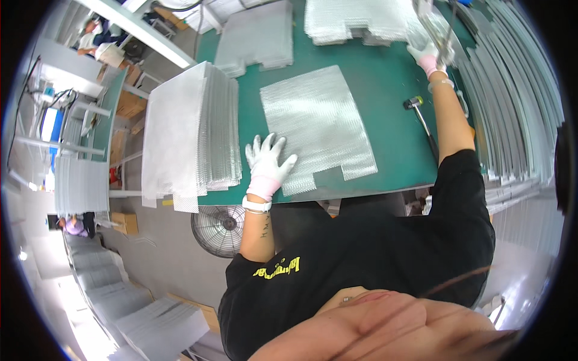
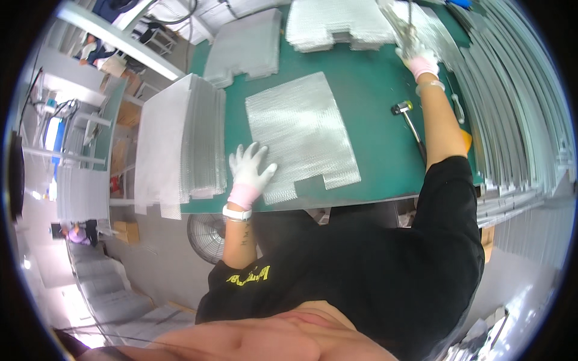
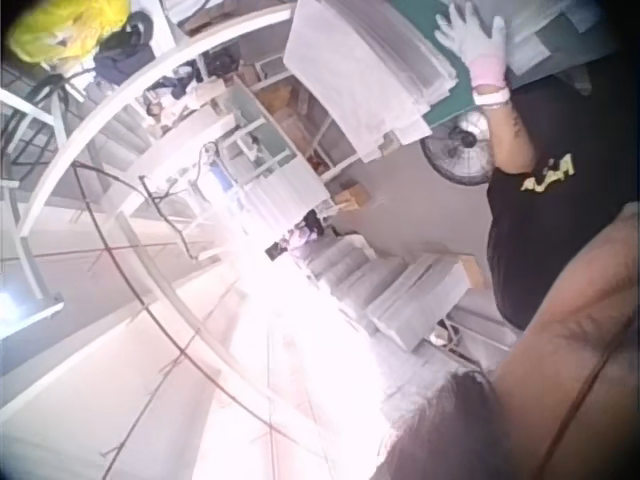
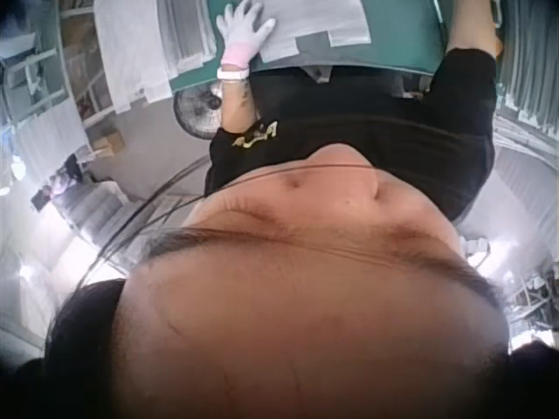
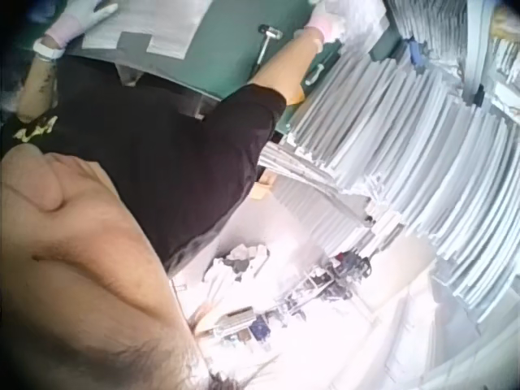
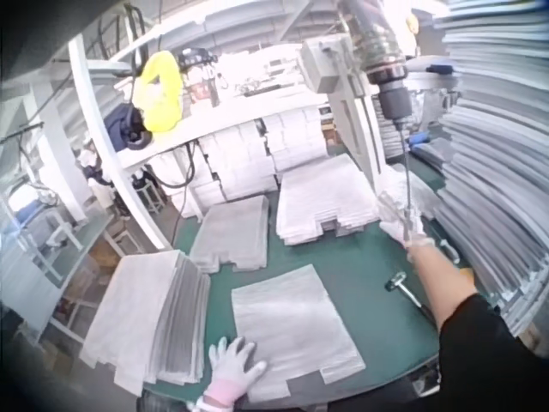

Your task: The person assembles air filters by placing a mesh sheet into a metal frame and securing it with a hammer. They handle the mesh and frame, position a small plastic piece, and use a hammer to tap the frame edges. The finished units are stacked on the table.

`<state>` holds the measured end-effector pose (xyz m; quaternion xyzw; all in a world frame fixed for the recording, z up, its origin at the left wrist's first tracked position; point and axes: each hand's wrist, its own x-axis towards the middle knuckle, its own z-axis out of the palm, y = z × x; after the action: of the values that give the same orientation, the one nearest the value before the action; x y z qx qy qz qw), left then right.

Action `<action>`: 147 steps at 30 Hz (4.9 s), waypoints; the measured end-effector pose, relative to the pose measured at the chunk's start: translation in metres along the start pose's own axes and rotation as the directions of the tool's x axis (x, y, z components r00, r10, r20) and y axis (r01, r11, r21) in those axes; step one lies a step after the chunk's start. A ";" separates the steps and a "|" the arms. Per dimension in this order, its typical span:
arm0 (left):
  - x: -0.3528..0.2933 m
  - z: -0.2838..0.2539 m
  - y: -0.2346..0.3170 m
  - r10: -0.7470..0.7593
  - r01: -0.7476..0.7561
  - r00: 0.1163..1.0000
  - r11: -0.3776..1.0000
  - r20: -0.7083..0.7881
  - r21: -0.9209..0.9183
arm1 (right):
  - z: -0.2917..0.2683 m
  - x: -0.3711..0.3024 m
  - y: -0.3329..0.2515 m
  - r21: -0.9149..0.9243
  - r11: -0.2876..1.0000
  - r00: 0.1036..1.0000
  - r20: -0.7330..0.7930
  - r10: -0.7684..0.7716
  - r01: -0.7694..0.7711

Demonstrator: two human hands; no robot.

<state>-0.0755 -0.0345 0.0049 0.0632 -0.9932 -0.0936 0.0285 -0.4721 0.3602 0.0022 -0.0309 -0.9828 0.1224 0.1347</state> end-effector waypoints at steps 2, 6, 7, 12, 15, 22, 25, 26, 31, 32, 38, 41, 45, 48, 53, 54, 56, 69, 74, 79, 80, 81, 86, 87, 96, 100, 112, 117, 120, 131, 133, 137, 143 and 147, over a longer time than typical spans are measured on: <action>0.005 0.005 -0.002 -0.009 0.009 0.999 1.000 -0.047 0.008 | 0.031 0.046 0.026 -0.006 0.998 0.987 0.152 -0.060 0.061; -0.009 -0.020 0.013 -0.027 -0.020 0.929 0.992 -0.368 -0.122 | 0.012 0.087 0.070 0.012 0.994 0.990 0.086 -0.111 0.111; -0.015 -0.021 0.013 -0.054 -0.022 0.912 0.983 -0.407 -0.180 | 0.003 0.096 0.075 0.031 0.988 0.988 0.045 -0.150 0.149; -0.038 -0.022 0.019 -0.103 -0.033 0.890 0.957 -0.443 -0.288 | -0.076 0.081 0.009 0.053 0.981 0.938 -0.306 -0.163 0.188; -0.023 -0.025 0.035 -0.002 -0.183 0.896 0.910 -0.444 -0.372 | -0.100 0.066 0.028 -0.049 0.934 0.758 -0.569 -0.317 0.354; 0.030 -0.038 0.089 0.290 -0.069 0.957 0.143 -0.025 -0.987 | -0.123 -0.122 -0.051 -0.128 0.758 0.479 -0.705 -0.523 0.640; 0.045 -0.027 0.158 0.073 -0.235 0.956 -0.397 -0.286 -0.887 | -0.105 -0.206 -0.084 -0.083 0.354 0.188 -0.724 -0.664 0.932; 0.043 -0.026 0.175 -0.059 -0.337 0.929 -0.539 -0.364 -0.772 | -0.091 -0.233 -0.088 -0.032 0.257 0.179 -0.635 -0.752 0.966; -0.003 -0.034 0.140 -0.323 -0.305 0.920 -0.231 -0.223 -0.924 | -0.133 -0.287 -0.103 0.312 0.238 0.339 -0.327 -0.882 0.920; -0.012 -0.044 0.129 -0.316 -0.362 0.900 -0.155 -0.301 -0.919 | -0.140 -0.287 -0.095 0.263 0.328 0.408 -0.364 -0.837 0.907; -0.069 -0.045 0.064 -0.354 -0.318 0.874 0.103 -0.334 -0.942 | -0.164 -0.293 -0.091 0.752 0.632 0.842 0.209 -0.498 0.187; -0.065 -0.040 0.054 -0.368 -0.142 0.833 0.578 -0.412 -0.803 | -0.145 -0.309 -0.099 0.743 0.633 0.846 0.181 -0.502 0.216; -0.050 -0.035 0.042 -0.159 0.051 0.907 0.961 -0.390 -0.273 | -0.111 -0.313 -0.102 0.689 0.645 0.851 0.078 -0.519 0.331; -0.037 -0.019 0.040 -0.182 0.091 0.924 0.959 -0.336 -0.268 | -0.099 -0.311 -0.104 0.636 0.695 0.858 0.099 -0.503 0.335; -0.024 -0.003 0.042 -0.220 0.184 0.954 0.966 -0.201 -0.183 | -0.083 -0.305 -0.093 0.564 0.767 0.852 0.198 -0.484 0.305; -0.023 0.001 0.043 -0.218 0.191 0.955 0.971 -0.201 -0.143 | -0.080 -0.305 -0.092 0.552 0.779 0.849 0.219 -0.481 0.298; -0.022 0.010 0.041 -0.218 0.197 0.958 0.973 -0.186 -0.122 | -0.071 -0.309 -0.090 0.481 0.821 0.843 0.262 -0.470 0.308; -0.022 0.019 0.036 -0.221 0.200 0.963 0.970 -0.154 -0.138 | -0.058 -0.312 -0.084 0.460 0.801 0.839 0.189 -0.510 0.383; -0.019 0.014 0.037 -0.258 0.242 0.959 0.961 -0.114 -0.138 | -0.062 -0.307 -0.086 0.403 0.845 0.830 0.283 -0.481 0.352; -0.008 -0.003 0.036 -0.204 0.198 0.969 0.979 -0.136 -0.056 | -0.076 -0.277 -0.055 0.315 0.858 0.849 0.219 -0.481 0.405; -0.004 -0.001 0.029 -0.073 0.078 0.983 0.997 -0.168 0.024 | -0.078 -0.269 -0.034 0.330 0.863 0.894 0.107 -0.436 0.381; -0.003 0.001 0.023 -0.039 0.042 0.992 0.999 -0.117 0.022 | -0.095 -0.260 -0.019 0.240 0.924 0.942 0.088 -0.325 0.297; -0.031 -0.014 0.036 0.002 -0.005 0.999 0.999 0.050 0.050 | -0.125 -0.231 0.099 -0.237 0.931 0.935 0.288 -0.206 0.278; -0.041 -0.017 0.043 -0.008 0.004 0.998 0.998 0.070 0.056 | -0.128 -0.232 0.110 -0.254 0.940 0.932 0.336 -0.137 0.229; -0.142 -0.011 0.062 0.293 -0.467 0.869 0.753 -0.399 -0.463 | -0.145 -0.259 0.087 0.242 0.953 0.971 0.112 -0.212 0.180; -0.185 0.048 0.071 -0.064 0.428 0.904 0.142 0.424 -0.892 | -0.145 -0.356 0.010 0.848 0.491 0.775 0.170 -0.608 0.199; -0.147 0.087 0.100 -0.343 0.280 0.800 -0.513 0.492 -0.812 | -0.026 -0.467 -0.056 0.538 0.068 0.428 0.735 -0.526 -0.840; -0.147 0.100 0.102 -0.426 0.244 0.777 -0.475 0.464 -0.845 | -0.023 -0.466 -0.057 0.624 0.107 0.480 0.688 -0.544 -0.774; -0.144 0.097 0.107 -0.500 0.217 0.757 -0.414 0.420 -0.884 | -0.030 -0.465 -0.060 0.650 0.132 0.505 0.687 -0.522 -0.748; -0.142 0.097 0.116 -0.538 0.128 0.784 -0.348 0.310 -0.929 | -0.025 -0.468 -0.058 0.686 0.175 0.521 0.671 -0.528 -0.706; -0.144 0.102 0.114 -0.527 0.132 0.794 -0.336 0.303 -0.932 | -0.029 -0.472 -0.061 0.673 0.146 0.539 0.687 -0.488 -0.725; -0.144 0.108 0.112 -0.508 0.092 0.822 -0.328 0.258 -0.940 | -0.024 -0.473 -0.061 0.695 0.146 0.556 0.667 -0.495 -0.704; -0.147 0.098 0.112 -0.392 0.121 0.839 -0.540 0.376 -0.833 | -0.032 -0.479 -0.070 0.752 0.218 0.657 0.652 -0.377 -0.622; -0.152 0.096 0.106 -0.323 0.192 0.820 -0.623 0.473 -0.758 | -0.041 -0.477 -0.071 0.764 0.246 0.674 0.643 -0.363 -0.596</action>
<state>0.0556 0.1059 -0.0765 0.3023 -0.3300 -0.8910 0.0762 -0.0042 0.2560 -0.0643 0.0254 -0.6481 0.7048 -0.2872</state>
